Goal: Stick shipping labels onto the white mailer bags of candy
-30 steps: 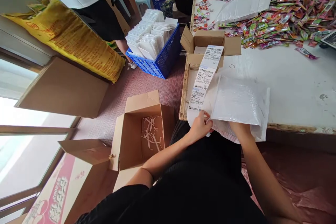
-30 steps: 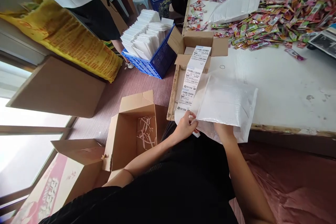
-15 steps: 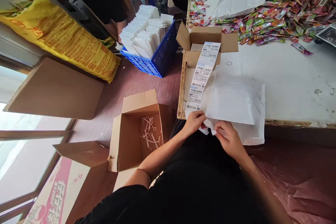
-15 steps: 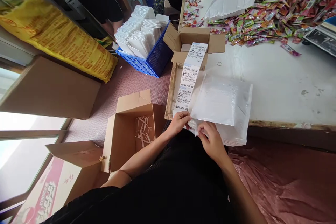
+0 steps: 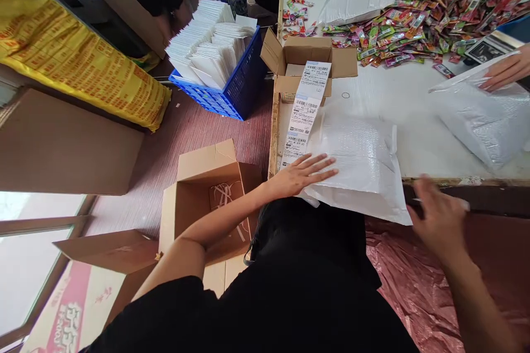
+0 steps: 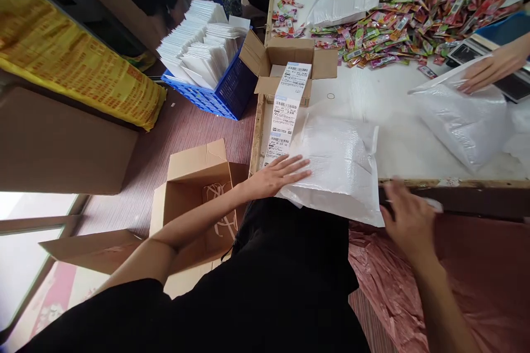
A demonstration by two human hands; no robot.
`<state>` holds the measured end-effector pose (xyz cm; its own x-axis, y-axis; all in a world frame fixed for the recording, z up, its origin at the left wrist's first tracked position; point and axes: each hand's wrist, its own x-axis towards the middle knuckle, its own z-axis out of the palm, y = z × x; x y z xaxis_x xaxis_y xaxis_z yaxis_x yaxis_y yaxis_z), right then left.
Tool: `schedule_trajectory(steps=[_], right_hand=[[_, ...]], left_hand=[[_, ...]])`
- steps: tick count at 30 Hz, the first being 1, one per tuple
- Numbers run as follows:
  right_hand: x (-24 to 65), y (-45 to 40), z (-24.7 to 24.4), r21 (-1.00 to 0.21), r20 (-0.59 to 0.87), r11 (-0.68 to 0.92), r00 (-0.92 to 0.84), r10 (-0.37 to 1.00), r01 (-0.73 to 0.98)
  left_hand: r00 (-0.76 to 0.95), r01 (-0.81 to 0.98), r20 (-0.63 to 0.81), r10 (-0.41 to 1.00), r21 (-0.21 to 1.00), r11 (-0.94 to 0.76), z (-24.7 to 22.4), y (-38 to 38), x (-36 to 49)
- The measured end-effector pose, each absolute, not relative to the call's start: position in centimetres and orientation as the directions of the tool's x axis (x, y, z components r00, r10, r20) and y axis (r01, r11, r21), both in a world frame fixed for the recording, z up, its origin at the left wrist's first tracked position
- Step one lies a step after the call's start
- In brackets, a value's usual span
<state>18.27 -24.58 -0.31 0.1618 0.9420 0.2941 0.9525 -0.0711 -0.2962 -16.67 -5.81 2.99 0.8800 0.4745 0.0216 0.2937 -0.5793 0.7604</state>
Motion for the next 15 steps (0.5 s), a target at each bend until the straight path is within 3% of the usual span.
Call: schedule_trajectory(steps=[2, 3, 5, 7, 9, 11, 13, 15], right_hand=[[17.7, -23.3, -1.8, -0.292, 0.252, 0.086, -0.01, 0.968, 0.953], [17.4, -22.7, -2.4, -0.33, 0.249, 0.091, -0.007, 0.968, 0.94], [16.7, -21.9, -3.3, -0.433, 0.297, -0.043, 0.188, 0.936, 0.901], [16.1, -21.3, -3.8, -0.574, 0.239, -0.264, 0.466, 0.852, 0.775], [15.8, -20.9, -4.1, -0.715, 0.041, -0.427, 0.642, 0.765, 0.554], [15.8, -20.5, -4.4, -0.807, -0.193, -0.52, 0.707, 0.68, 0.279], [16.1, -20.3, -4.7, -0.813, -0.414, -0.581, 0.671, 0.615, 0.032], [16.0, -20.3, -5.0, -0.778, -0.562, -0.619, 0.562, 0.607, -0.109]], left_hand=[[0.926, 0.24, -0.021, 0.376, 0.802, -0.546, 2.2, -5.0, -16.0], [0.915, 0.248, -0.028, 0.403, 0.826, -0.506, 1.5, -4.7, -15.6], [0.799, 0.344, -0.049, 0.599, 0.854, -0.389, 0.0, -4.6, -14.9], [0.593, 0.472, -0.113, 0.797, 0.851, -0.231, -1.2, -4.7, -14.2], [0.434, 0.542, -0.172, 0.884, 0.834, -0.103, -1.8, -4.7, -13.3], [0.37, 0.551, -0.215, 0.904, 0.834, -0.027, -1.7, -4.4, -12.6], [0.373, 0.534, -0.283, 0.884, 0.844, 0.045, -1.1, -3.9, -12.1], [0.424, 0.513, -0.356, 0.833, 0.852, 0.103, -0.3, -3.3, -12.1]])
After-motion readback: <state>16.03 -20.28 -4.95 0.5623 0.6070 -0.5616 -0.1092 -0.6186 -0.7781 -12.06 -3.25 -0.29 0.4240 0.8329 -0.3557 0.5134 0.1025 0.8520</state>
